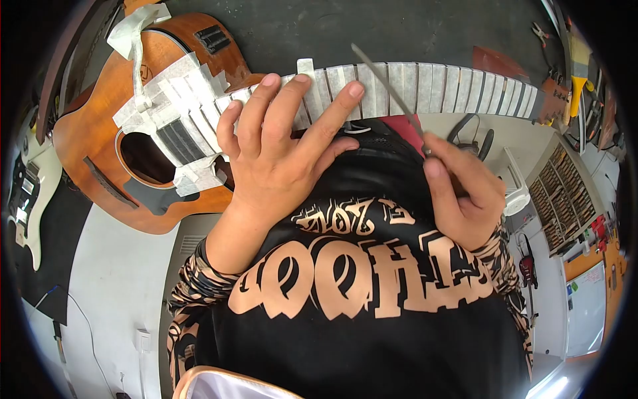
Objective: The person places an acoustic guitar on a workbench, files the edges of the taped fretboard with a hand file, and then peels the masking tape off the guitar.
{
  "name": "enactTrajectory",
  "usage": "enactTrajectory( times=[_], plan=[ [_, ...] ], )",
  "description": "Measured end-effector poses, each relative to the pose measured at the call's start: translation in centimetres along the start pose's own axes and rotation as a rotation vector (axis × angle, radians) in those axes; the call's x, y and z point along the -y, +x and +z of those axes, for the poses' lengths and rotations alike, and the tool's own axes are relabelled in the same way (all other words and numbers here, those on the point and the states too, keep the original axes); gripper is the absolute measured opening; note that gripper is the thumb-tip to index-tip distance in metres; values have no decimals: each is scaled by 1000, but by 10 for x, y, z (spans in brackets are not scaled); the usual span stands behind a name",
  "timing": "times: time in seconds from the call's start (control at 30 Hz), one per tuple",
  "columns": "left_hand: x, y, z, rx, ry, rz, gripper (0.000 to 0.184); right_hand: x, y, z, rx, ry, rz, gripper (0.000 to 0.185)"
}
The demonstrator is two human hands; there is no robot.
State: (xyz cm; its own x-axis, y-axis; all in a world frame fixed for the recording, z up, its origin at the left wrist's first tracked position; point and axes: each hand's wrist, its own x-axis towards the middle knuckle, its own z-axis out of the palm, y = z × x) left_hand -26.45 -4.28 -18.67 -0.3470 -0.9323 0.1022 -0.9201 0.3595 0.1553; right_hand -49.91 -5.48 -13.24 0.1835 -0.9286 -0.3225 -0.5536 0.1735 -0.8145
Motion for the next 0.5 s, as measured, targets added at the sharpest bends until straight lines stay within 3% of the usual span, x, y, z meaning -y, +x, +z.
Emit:
enactTrajectory(
  times=[0.1, 0.23, 0.3, 0.33, 0.5],
  plan=[
    [10, -10, 2, -9, 7, 1, 57, -3, -5, 18, 13, 141, 119, 30],
    [25, -20, 3, -2, 1, -14, 57, 8, 25, 57, -16, 121, 3, 32],
    [38, -26, 5, 5, -3, -20, 57, 16, 38, 68, 38, -387, -323, 38],
    [40, -28, 4, 0, -7, -15, 57, 12, 39, 73, -18, -444, -448, 43],
    [48, -36, -4, 19, 3, -60, 57, 16, 13, 63, -23, -215, -311, 37]
  ],
)
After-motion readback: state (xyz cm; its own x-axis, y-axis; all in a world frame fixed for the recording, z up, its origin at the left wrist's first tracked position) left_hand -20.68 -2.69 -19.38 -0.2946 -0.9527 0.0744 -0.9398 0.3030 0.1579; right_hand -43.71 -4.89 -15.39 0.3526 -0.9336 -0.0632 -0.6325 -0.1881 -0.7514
